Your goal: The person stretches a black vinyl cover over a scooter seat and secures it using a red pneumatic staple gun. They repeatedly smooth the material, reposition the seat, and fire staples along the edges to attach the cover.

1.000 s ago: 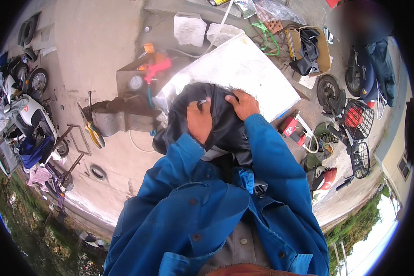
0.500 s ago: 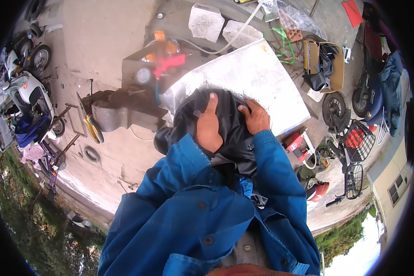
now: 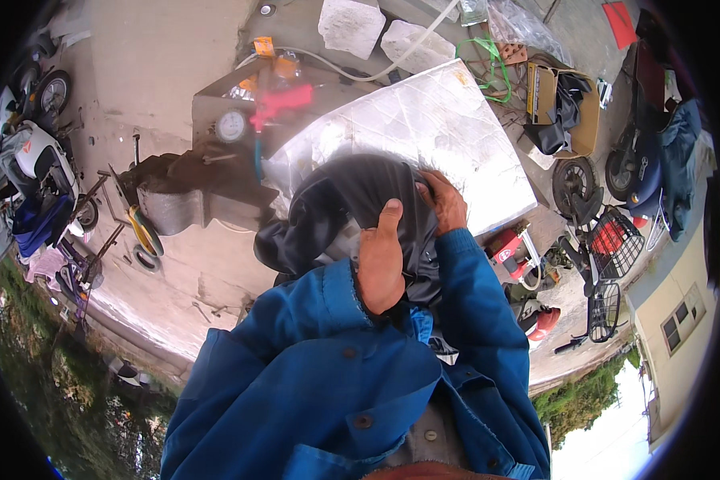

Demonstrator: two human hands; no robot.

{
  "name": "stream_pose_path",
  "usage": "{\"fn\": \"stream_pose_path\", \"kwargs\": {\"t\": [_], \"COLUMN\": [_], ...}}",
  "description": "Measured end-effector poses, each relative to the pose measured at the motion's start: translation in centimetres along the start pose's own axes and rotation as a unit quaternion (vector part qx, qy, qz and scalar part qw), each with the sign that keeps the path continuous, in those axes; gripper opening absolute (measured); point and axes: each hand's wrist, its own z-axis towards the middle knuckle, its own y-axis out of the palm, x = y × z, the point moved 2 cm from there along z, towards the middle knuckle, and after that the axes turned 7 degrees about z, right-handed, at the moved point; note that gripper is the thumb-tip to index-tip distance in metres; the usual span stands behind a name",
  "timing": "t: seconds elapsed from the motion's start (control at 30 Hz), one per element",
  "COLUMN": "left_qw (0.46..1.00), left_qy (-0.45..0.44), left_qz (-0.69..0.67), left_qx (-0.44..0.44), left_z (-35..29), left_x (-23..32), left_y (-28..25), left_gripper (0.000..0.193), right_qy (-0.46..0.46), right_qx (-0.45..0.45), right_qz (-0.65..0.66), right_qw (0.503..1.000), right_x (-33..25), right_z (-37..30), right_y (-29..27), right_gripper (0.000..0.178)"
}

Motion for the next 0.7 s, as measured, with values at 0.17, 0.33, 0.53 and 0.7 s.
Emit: {"fn": "stream_pose_path", "kwargs": {"t": [0.17,0.33,0.53,0.7], "left_qw": [0.910,0.996,0.988,0.999], "left_qy": [0.189,-0.056,0.021,0.016], "left_qz": [0.363,-0.070,0.102,0.043], "left_qx": [-0.067,-0.017,-0.113,-0.006], "left_z": [0.7,3.3,3.7,4.4], "left_x": [-2.0,-1.6,0.1,-1.3], "left_y": [-4.7,-4.4,-3.8,-4.4], "left_gripper": [0.085,0.056,0.038,0.013], "right_qy": [-0.009,-0.050,-0.012,-0.006], "right_qx": [0.011,0.062,0.021,0.045], "right_qz": [-0.001,-0.026,-0.045,-0.032], "right_qw": [1.000,0.996,0.999,0.998], "right_x": [-1.5,-1.1,-1.8,-1.9], "right_z": [-0.7,-0.6,-0.6,-1.1], "right_y": [-0.4,0.5,-0.4,-0.4], "right_gripper": [0.044,0.042,0.049,0.047]}}
